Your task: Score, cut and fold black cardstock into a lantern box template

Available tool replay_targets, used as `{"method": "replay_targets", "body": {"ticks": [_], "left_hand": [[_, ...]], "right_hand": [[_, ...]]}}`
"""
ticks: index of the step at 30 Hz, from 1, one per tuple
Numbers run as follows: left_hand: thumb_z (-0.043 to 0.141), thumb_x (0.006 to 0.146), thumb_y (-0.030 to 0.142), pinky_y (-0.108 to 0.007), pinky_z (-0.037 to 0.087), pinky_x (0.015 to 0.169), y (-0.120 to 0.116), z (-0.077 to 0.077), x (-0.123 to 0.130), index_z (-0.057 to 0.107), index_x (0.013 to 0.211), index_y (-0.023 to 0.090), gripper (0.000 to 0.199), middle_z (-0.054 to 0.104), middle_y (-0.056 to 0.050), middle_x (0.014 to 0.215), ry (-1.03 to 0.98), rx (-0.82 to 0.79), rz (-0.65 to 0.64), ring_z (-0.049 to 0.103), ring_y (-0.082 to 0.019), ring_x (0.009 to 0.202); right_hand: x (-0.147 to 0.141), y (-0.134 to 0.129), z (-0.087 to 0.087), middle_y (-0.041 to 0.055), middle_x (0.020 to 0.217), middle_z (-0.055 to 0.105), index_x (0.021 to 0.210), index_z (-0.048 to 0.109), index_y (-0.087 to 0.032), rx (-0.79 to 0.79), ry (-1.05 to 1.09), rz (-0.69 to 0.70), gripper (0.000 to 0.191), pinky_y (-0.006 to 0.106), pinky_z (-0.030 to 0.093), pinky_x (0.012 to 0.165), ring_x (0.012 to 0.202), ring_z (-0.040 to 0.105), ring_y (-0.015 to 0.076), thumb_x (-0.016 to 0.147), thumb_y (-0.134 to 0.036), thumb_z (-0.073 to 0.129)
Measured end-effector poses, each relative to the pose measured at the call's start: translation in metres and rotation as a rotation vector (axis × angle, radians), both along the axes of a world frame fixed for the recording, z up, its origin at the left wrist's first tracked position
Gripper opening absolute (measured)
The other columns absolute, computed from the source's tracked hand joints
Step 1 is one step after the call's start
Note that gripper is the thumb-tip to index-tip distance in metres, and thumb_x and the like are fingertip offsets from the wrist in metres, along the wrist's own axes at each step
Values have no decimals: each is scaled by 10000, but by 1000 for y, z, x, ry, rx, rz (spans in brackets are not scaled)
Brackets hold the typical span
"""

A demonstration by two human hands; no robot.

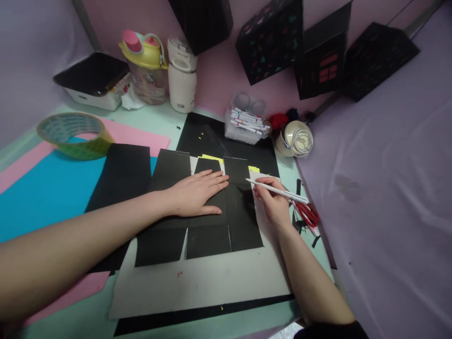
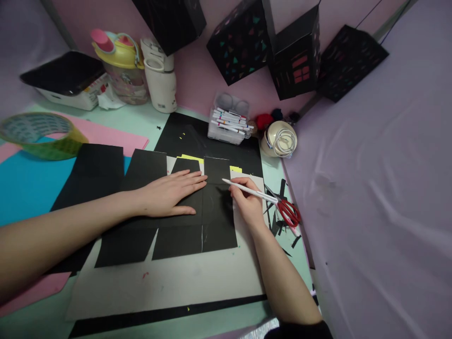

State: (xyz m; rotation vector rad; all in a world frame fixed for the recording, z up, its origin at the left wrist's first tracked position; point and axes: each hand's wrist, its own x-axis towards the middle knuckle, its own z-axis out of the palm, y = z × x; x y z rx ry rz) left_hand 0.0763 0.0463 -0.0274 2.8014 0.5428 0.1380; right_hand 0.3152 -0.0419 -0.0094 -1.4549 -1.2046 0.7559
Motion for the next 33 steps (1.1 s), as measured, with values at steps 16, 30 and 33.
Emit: {"method": "replay_targets", "body": {"ticks": [16,30,33], "left_hand": [[392,902,662,-358,63,1183,-1,-4,-1,339,1476,152,769,232,-88,1576,-28,15,7,184,-232,1460],[398,900,659,-373,84,1185,-2,0,-1,327,1480,150,775,244,-95,1573,-23,-5,14,186,-236,1459],[398,899,661,-376,81,1188,-2,-1,-1,328,1479,142,781,242,-97,1573,-31,-6,8,186,-237,1459]], "right_hand": [[1,24,-19,-27,571,579,710,595,-193,-95,-73,244,75,237,364,499,497,486,106,772,-205,555],[1,19,-21,-19,606,615,740,601,-194,-95,-187,321,84,241,396,519,521,524,116,808,-196,551],[1,19,-21,-21,607,612,743,599,-197,-98,-178,323,85,241,392,521,525,523,117,815,-204,555]]}}
